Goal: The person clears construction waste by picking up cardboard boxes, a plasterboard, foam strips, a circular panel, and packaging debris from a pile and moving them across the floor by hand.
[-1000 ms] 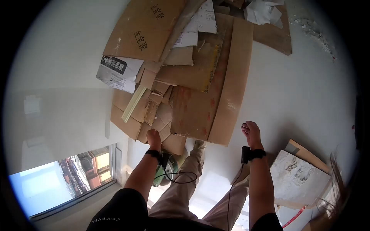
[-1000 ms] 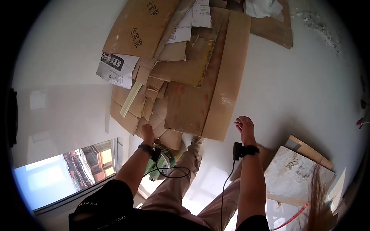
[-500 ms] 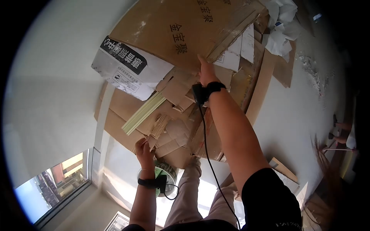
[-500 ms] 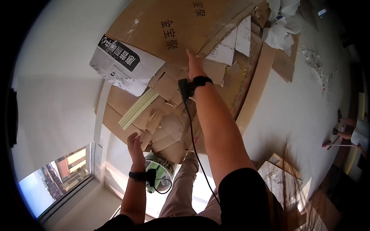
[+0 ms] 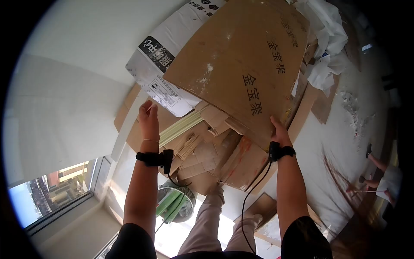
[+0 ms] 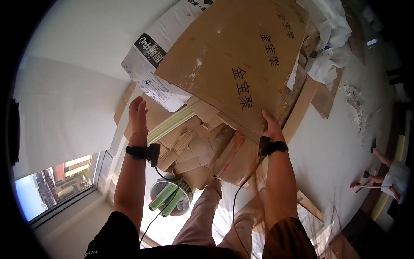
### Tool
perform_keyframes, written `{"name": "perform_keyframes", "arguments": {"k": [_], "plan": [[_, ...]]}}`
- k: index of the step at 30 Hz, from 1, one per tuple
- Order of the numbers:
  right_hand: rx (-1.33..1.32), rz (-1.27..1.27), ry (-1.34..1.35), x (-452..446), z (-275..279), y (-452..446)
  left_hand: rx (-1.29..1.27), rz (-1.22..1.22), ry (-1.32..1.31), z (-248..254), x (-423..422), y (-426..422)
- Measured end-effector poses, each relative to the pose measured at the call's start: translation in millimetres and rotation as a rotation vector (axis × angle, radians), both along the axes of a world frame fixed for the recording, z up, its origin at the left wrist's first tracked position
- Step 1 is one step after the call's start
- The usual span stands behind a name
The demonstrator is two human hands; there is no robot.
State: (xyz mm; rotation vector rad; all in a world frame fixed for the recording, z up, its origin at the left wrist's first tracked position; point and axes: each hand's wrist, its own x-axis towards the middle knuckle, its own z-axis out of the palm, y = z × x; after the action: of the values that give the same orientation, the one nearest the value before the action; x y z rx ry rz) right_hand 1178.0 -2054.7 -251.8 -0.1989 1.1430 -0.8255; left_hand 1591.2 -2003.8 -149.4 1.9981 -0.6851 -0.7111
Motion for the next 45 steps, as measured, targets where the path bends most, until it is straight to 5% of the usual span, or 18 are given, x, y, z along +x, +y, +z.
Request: {"name": "perform_keyframes", "arguments": {"k": [3,5,7,9,13,14,17,23,24,30,37,41,45], "plan": [[0.070,0.076,-0.089,-56,9,78,0.105,-0.295,-0.426,-28,6,-34],[0.173,0.029,-0.099,-83,29,130,0.279,-0.497,-0.434,-51,1,-41],[0.289,0.008,-0.113,-116,23,184,0.663,-0.684,0.169,-86,1,-42],[0.331,-0.142,-0.138,-124,26,230,0.790,-0.618,0.353,-56,-55,-21],[0.245,0.006,0.278,-142,-2,316,0.565,-0.691,0.269,-38,-150,48],[0.179,-0.122,0.389,-141,9,327,0.695,-0.679,-0.058,-100,-131,76],[0.146,-0.074,0.565,-157,36,354,0.279,-0.768,0.339,-87,-175,121],[0.165,-0.217,0.792,-231,81,476,0.465,-0.600,0.451,-56,-281,227],[0.119,-0.337,0.758,-244,88,499,0.528,-0.572,0.404,-82,-284,246],[0.143,-0.578,0.889,-320,165,616,0.455,-0.813,0.642,-60,-444,311],[0.202,-0.962,0.989,-409,197,781,0.438,-1.337,0.329,-119,-647,405],[0.373,-1.166,1.095,-415,160,886,0.283,-1.562,0.288,-138,-765,461],[0.399,-1.429,1.019,-379,52,956,0.061,-1.799,0.100,-146,-855,487]]}}
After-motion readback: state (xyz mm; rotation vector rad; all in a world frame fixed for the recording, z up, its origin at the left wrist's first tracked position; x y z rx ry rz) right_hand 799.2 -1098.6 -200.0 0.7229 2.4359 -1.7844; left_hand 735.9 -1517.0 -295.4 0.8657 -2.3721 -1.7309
